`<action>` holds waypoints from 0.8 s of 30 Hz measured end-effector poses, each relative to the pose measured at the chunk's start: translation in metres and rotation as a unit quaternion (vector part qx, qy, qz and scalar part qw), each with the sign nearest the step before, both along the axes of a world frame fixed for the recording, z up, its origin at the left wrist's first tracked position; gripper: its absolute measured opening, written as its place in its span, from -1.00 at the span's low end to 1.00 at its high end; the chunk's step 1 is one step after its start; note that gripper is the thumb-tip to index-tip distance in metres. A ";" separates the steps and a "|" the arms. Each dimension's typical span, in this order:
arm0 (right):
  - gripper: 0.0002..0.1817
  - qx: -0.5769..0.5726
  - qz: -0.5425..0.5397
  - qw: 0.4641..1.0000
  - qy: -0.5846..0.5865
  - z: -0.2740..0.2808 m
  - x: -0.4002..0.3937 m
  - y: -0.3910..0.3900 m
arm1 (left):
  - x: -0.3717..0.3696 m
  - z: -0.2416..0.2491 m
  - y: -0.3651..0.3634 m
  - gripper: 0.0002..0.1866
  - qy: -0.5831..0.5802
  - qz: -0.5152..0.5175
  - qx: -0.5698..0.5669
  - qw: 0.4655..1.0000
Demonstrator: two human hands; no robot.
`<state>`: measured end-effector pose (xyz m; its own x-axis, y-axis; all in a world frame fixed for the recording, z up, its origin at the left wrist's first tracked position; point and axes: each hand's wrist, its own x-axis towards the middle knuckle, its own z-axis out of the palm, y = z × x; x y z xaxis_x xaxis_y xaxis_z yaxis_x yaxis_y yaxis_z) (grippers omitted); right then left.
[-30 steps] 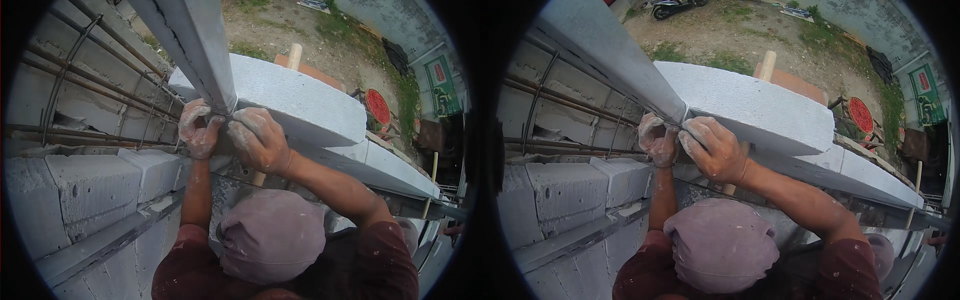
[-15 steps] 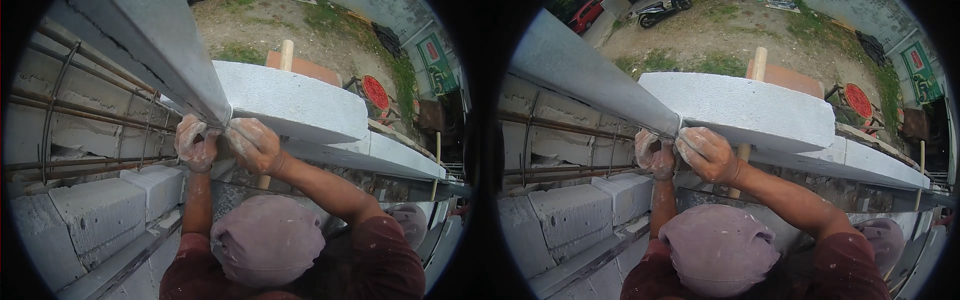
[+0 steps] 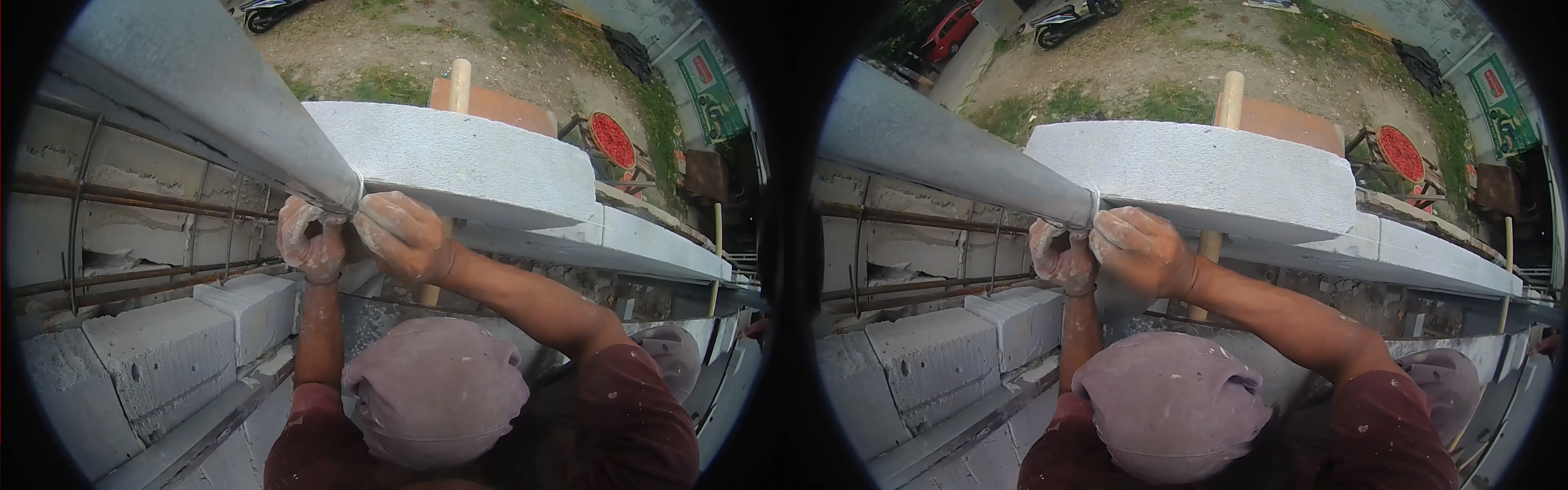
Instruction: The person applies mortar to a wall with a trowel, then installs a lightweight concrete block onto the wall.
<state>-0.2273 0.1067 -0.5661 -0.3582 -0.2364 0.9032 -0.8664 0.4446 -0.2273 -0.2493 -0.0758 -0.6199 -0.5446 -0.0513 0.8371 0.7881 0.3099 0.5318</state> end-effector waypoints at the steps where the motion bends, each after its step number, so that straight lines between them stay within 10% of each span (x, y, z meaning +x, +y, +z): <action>1: -0.59 -0.008 0.007 1.000 -0.008 0.000 0.002 0.000 | 0.000 -0.001 0.001 -0.76 -0.001 -0.003 -0.002 1.000; 7: -0.55 0.008 0.000 0.999 -0.031 -0.001 0.007 0.002 | 0.008 0.002 0.000 -0.71 -0.039 0.009 0.007 0.999; 14: -0.36 -0.107 -0.040 0.985 -0.133 -0.002 0.022 -0.010 | 0.017 0.007 0.015 -0.17 -0.171 -0.073 0.219 0.958; 24: -0.32 -0.096 -0.043 0.986 -0.131 -0.013 0.017 -0.011 | -0.001 0.008 -0.009 0.00 -0.165 -0.082 0.068 0.981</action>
